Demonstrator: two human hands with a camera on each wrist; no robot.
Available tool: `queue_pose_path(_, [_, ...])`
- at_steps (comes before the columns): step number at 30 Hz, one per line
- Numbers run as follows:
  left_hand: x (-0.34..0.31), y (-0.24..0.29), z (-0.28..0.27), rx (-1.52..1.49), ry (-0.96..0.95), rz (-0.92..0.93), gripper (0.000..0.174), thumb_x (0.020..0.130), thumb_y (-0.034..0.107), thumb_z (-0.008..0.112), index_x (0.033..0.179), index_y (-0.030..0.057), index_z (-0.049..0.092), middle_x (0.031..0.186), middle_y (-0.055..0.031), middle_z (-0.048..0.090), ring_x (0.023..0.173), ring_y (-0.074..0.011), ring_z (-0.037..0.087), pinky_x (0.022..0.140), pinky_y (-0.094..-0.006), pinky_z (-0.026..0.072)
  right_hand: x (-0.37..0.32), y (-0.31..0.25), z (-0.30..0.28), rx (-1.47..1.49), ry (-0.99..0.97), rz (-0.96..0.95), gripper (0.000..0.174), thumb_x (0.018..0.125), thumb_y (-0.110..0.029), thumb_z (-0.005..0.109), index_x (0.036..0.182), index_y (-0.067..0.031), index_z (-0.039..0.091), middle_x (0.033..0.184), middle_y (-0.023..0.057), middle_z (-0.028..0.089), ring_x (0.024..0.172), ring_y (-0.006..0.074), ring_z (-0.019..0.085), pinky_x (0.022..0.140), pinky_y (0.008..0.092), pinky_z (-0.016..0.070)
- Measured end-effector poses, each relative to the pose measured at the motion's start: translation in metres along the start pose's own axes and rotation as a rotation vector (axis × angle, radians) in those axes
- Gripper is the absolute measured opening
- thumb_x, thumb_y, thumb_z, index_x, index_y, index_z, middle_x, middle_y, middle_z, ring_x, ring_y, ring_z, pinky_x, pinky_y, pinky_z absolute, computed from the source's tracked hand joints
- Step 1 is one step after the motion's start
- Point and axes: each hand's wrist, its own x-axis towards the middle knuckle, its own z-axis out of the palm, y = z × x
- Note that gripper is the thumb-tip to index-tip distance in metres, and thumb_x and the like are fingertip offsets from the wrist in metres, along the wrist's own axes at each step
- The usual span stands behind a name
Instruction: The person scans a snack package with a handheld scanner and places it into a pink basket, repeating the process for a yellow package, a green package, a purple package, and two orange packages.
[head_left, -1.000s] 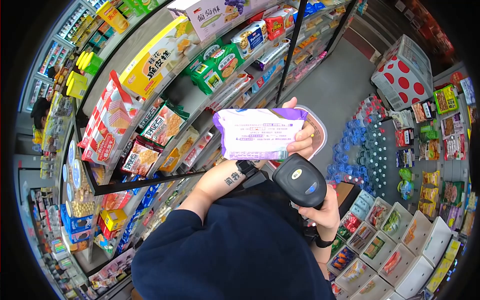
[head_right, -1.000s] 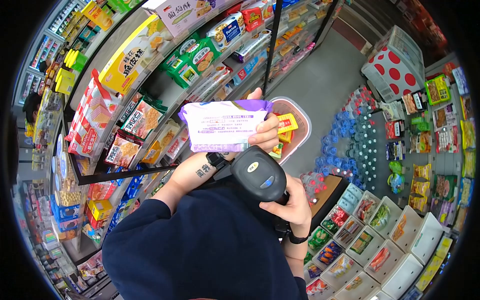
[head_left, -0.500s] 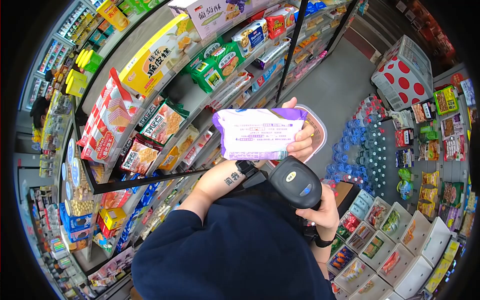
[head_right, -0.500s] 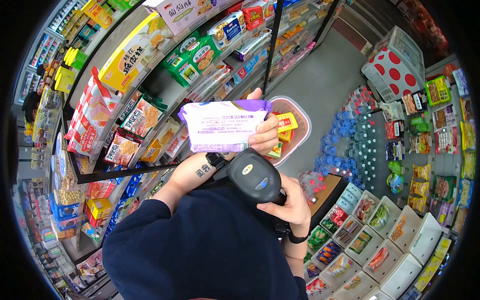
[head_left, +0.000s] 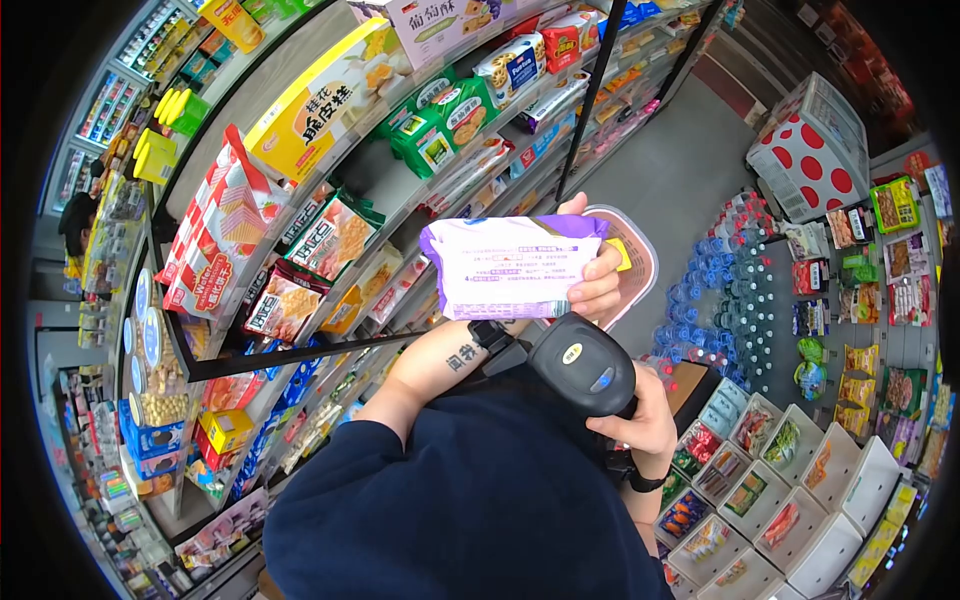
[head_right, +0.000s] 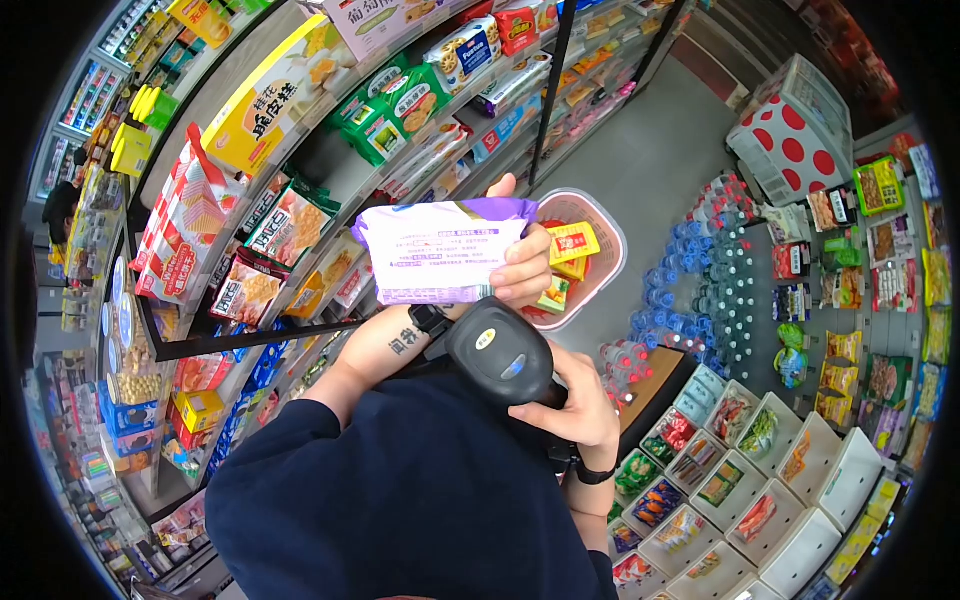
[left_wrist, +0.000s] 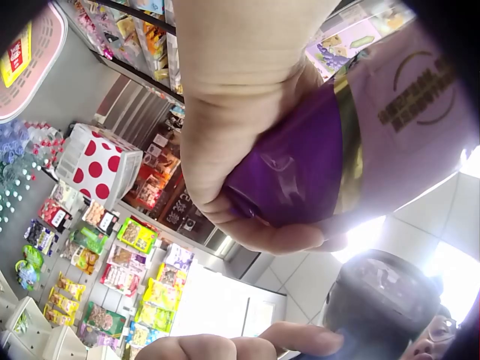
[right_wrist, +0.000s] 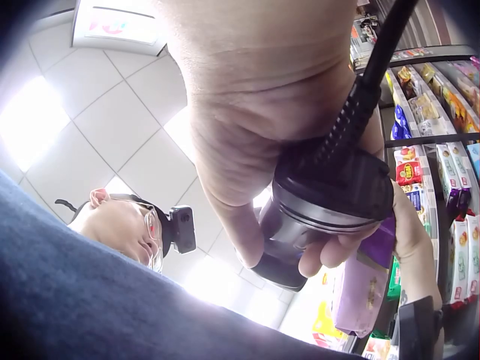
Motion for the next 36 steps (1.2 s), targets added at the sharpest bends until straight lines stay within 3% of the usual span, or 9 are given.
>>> queue_pose_path(12, [-0.008, 0.001, 0.005, 0.062, 0.054, 0.087, 0.084, 0.100, 0.077, 0.024, 0.073, 0.0045, 0.056, 0.071, -0.0119, 0.059, 0.072, -0.0276, 0.059, 0.064, -0.0362, 0.0486, 0.008, -0.002, 0.006, -0.024, -0.028, -0.008, 0.067, 0.073, -0.011, 0.085, 0.132, 0.0081, 0.060, 0.112, 0.0189, 0.073, 0.104, 0.0286, 0.073, 0.095, 0.0359, 0.0510])
queue_pose_path(31, [-0.004, -0.005, 0.005, 0.052, 0.083, 0.081, 0.083, 0.100, 0.077, 0.024, 0.069, 0.0051, 0.055, 0.075, -0.0113, 0.056, 0.072, -0.0268, 0.056, 0.061, -0.0333, 0.0463, 0.000, 0.004, 0.005, -0.025, -0.012, 0.021, 0.062, 0.074, -0.013, 0.086, 0.127, 0.0069, 0.062, 0.110, 0.0189, 0.074, 0.104, 0.0313, 0.073, 0.094, 0.0370, 0.0522])
queue_pose_path(36, [-0.007, -0.003, 0.006, 0.075, 0.107, 0.094, 0.084, 0.100, 0.076, 0.022, 0.070, 0.0045, 0.055, 0.074, -0.0115, 0.054, 0.071, -0.0272, 0.054, 0.067, -0.0336, 0.0449, 0.004, 0.000, 0.000, -0.025, -0.058, 0.026, 0.059, 0.076, -0.016, 0.085, 0.125, 0.0063, 0.062, 0.108, 0.0190, 0.074, 0.101, 0.0311, 0.074, 0.092, 0.0374, 0.0524])
